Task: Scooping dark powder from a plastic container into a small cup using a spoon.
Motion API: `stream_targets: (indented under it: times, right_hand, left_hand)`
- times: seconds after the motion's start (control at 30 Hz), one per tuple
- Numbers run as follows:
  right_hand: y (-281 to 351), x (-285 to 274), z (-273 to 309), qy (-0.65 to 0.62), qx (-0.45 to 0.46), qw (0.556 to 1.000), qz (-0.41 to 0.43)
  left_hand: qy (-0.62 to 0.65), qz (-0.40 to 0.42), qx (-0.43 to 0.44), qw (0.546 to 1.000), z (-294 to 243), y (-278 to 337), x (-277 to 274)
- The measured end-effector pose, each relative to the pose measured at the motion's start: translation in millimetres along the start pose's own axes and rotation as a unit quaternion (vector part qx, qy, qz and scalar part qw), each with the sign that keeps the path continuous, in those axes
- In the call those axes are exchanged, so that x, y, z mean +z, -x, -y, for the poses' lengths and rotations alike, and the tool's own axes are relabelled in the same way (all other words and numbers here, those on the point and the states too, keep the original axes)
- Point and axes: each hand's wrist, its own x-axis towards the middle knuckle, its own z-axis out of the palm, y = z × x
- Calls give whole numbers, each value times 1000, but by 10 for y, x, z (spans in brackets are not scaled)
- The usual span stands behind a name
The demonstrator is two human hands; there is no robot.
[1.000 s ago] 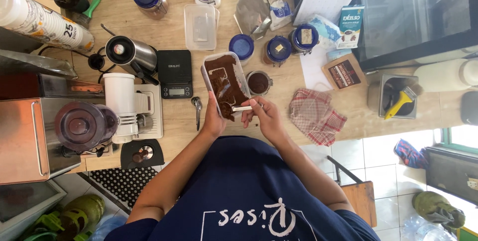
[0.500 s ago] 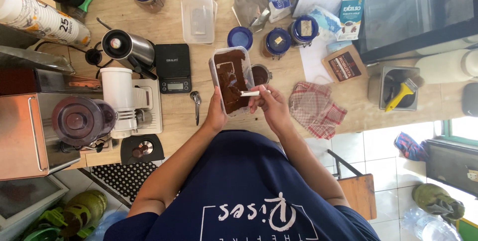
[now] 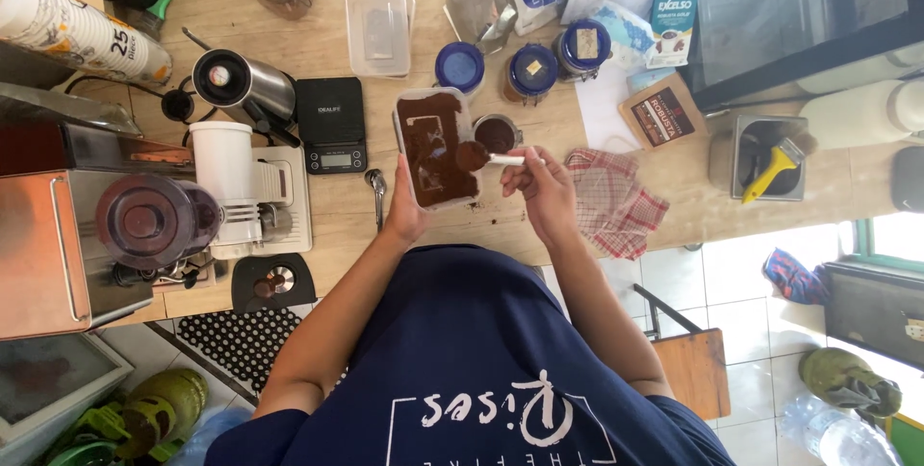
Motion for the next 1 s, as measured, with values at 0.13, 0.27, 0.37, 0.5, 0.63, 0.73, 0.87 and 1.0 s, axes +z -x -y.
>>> stream_targets:
  times: [0.13, 0.27, 0.37, 0.5, 0.63, 0.73, 0.87, 1.0]
  right_hand:
    - [-63, -126, 22, 12, -11, 1000, -19]
    - [-187, -351, -122, 55, -37, 996, -66]
    - [-328, -513, -338, 100, -54, 990, -88]
    - [-467, -640, -564, 221, -63, 971, -67]
    - [-556, -737, -860, 340, -96, 934, -54]
    - [-612, -841, -940, 616, -101, 781, -36]
    - [-760, -1011, -1183, 698, -212, 684, -5]
    - [-609, -876, -1018, 702, -230, 674, 28]
  left_hand:
    - [-13, 4, 15, 1000, -219, 68, 96]
    - [5, -13, 11, 1000, -204, 207, -49]
    - [10, -19, -1, 1000, -102, 265, -231]
    - [17, -31, -3, 999, -44, 337, -78]
    - [11, -17, -24, 999, 7, 282, -198]
    - [6, 5, -12, 1000, 14, 220, -237]
    - [-1, 18, -18, 1000, -63, 256, -122]
    - [-2, 20, -18, 1000, -74, 254, -130]
